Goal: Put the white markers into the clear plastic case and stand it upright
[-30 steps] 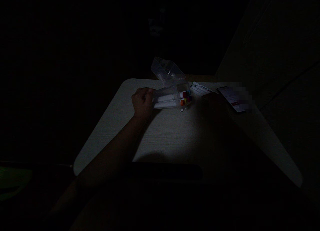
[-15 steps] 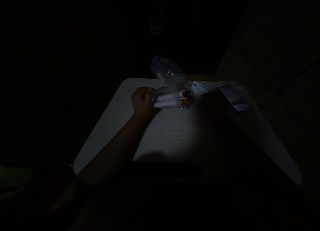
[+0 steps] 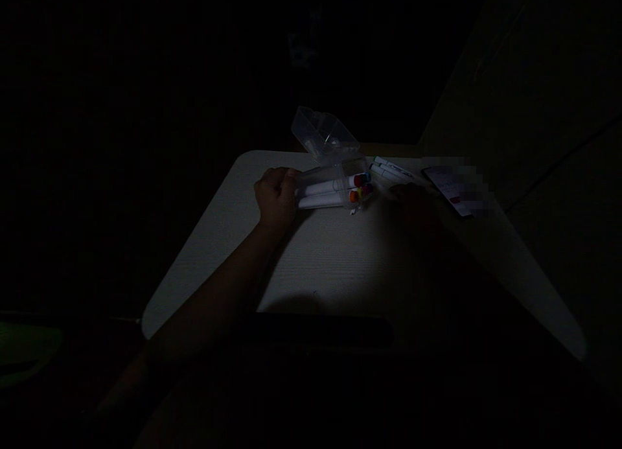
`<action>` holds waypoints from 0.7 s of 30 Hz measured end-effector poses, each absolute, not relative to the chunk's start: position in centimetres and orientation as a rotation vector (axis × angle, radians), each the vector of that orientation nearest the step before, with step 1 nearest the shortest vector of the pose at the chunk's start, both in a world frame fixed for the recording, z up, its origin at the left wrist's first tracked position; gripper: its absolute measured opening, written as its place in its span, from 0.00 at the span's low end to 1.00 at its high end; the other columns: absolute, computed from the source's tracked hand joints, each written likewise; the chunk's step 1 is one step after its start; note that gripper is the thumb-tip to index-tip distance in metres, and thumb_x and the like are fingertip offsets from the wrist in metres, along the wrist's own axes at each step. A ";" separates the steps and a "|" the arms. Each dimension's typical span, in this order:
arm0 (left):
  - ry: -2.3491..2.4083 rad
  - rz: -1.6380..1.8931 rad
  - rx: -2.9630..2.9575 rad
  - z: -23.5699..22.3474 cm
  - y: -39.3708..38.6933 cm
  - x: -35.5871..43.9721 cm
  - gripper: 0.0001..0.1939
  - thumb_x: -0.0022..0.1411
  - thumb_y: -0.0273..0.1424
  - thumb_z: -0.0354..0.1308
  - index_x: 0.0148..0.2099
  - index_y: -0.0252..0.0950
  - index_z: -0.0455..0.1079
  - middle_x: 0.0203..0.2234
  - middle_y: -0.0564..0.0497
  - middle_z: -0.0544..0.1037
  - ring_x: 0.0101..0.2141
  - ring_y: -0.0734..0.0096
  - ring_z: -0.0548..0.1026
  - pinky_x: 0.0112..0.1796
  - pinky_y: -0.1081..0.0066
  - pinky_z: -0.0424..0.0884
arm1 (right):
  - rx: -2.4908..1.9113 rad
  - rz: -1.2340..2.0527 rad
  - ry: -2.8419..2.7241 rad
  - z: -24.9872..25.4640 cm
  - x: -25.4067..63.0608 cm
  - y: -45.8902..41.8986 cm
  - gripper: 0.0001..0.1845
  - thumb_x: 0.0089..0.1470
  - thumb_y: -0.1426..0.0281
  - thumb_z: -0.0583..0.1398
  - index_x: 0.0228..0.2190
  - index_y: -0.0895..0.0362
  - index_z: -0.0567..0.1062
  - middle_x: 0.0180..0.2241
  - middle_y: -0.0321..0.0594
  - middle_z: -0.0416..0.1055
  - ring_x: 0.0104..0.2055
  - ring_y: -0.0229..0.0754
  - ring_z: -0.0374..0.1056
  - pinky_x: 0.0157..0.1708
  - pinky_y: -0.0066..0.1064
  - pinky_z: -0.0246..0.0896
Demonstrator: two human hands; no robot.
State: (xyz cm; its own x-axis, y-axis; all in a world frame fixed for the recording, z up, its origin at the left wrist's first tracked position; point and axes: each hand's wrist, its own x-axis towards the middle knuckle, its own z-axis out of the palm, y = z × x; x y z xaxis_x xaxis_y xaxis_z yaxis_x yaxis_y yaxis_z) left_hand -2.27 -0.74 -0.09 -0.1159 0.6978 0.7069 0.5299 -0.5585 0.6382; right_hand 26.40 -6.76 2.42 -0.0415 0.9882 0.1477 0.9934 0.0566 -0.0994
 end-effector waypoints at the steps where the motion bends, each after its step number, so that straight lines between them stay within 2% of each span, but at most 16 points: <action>1: 1.398 1.760 1.984 -0.1 -0.7 -2.3 0.23 0.68 0.49 0.46 0.31 0.40 0.73 0.26 0.50 0.75 0.33 0.63 0.74 0.39 0.63 0.69 | -2.037 -0.024 -2.169 2.4 26.4 -6.8 0.22 0.63 0.70 0.51 0.53 0.63 0.74 0.56 0.59 0.71 0.58 0.61 0.68 0.56 0.50 0.64; 8: 1.385 1.778 1.961 0.0 -0.8 -2.2 0.22 0.67 0.48 0.47 0.32 0.40 0.73 0.25 0.50 0.74 0.32 0.64 0.73 0.39 0.63 0.69 | -2.018 0.045 -2.188 2.9 25.6 -7.4 0.22 0.63 0.65 0.53 0.54 0.60 0.73 0.57 0.55 0.72 0.56 0.56 0.70 0.56 0.47 0.65; 12: 1.371 1.777 1.990 0.2 -0.9 -2.1 0.24 0.68 0.49 0.46 0.31 0.40 0.72 0.26 0.49 0.75 0.33 0.64 0.74 0.39 0.63 0.69 | -1.999 0.022 -2.176 2.6 25.4 -7.3 0.21 0.62 0.67 0.54 0.53 0.59 0.74 0.57 0.54 0.72 0.57 0.55 0.69 0.57 0.45 0.65; 18: 1.403 1.785 2.003 -0.2 -0.7 -2.2 0.23 0.69 0.48 0.46 0.32 0.40 0.73 0.25 0.50 0.74 0.33 0.65 0.73 0.38 0.64 0.70 | -1.940 0.108 -2.003 3.3 25.3 -7.4 0.20 0.58 0.69 0.57 0.52 0.59 0.75 0.55 0.53 0.74 0.57 0.57 0.70 0.58 0.51 0.65; 21: 1.392 1.786 1.999 -0.1 -0.8 -2.2 0.23 0.69 0.48 0.46 0.32 0.40 0.73 0.25 0.50 0.74 0.32 0.65 0.73 0.38 0.63 0.70 | -1.907 0.138 -1.896 3.9 25.4 -7.3 0.23 0.57 0.69 0.58 0.55 0.57 0.72 0.53 0.50 0.75 0.54 0.54 0.72 0.56 0.49 0.67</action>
